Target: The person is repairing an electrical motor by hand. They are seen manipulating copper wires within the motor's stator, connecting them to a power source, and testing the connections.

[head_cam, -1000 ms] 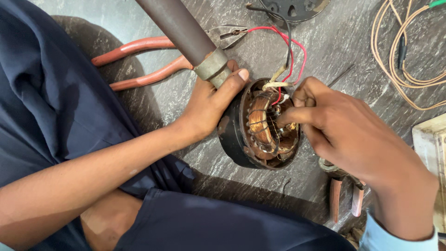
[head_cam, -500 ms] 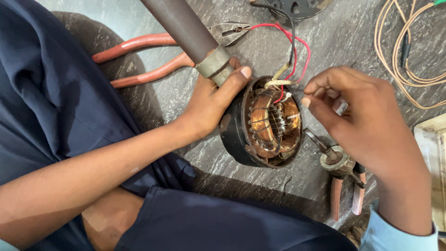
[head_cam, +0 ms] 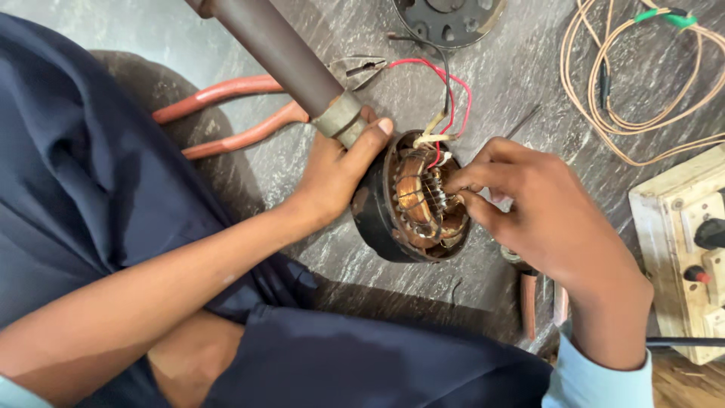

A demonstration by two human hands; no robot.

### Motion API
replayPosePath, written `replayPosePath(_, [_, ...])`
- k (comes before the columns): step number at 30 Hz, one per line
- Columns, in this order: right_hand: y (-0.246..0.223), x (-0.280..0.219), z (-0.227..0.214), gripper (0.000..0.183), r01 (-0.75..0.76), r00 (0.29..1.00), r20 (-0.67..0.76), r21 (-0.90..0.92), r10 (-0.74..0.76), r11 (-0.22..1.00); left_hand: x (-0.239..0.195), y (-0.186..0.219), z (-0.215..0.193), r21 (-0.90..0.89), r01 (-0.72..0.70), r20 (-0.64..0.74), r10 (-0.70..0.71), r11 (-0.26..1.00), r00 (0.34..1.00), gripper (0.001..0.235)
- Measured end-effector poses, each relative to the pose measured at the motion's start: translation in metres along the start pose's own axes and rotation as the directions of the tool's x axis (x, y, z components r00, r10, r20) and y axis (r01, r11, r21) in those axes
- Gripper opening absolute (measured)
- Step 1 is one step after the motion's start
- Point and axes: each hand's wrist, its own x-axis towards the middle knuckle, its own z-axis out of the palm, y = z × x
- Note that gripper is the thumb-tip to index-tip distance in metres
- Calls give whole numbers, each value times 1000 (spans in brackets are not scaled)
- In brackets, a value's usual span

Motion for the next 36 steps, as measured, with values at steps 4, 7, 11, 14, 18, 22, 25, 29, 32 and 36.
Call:
replayPosePath(4, [-20,4,-3,20,-40,997,57,-168,51,985,0,0,-2,-22,-6,9,7,1000,1000,33])
replayPosePath(7, [-26,4,-12,25,12,998,65,-224,3,974,-1,1,1,-65,0,8,1,998,1000,33])
replayPosePath(11, [-29,13,-16,17,199,980,57,-300,-191,933,1,4,-3,4,-28,-4,28,1000,1000,32])
replayPosePath(14, [-23,12,-12,7,292,956,73,-329,-284,898,-3,3,-1,-2,6,0,-6,1000,1000,32])
replayPosePath(18, [-13,15,-7,11,478,863,62,-424,-502,769,0,4,-1,-9,4,6,-4,1000,1000,33])
replayPosePath(22, [-8,20,-5,16,527,847,204,-441,-490,727,1,5,-1,1,17,1,-17,1000,1000,32])
replayPosePath(25, [-6,17,-6,11,630,756,107,-388,-645,673,0,5,-1,-26,41,7,-41,999,999,33])
replayPosePath(29, [-5,20,-3,7,595,795,198,-440,-574,672,0,4,0,-77,65,-4,-66,995,998,31])
replayPosePath(32, [-7,22,-4,9,615,779,205,-434,-592,659,1,3,1,-70,61,-6,-62,996,998,32])
replayPosePath(36, [-10,25,-1,8,560,826,453,-595,-336,577,0,3,-1,-64,103,19,-102,993,995,33])
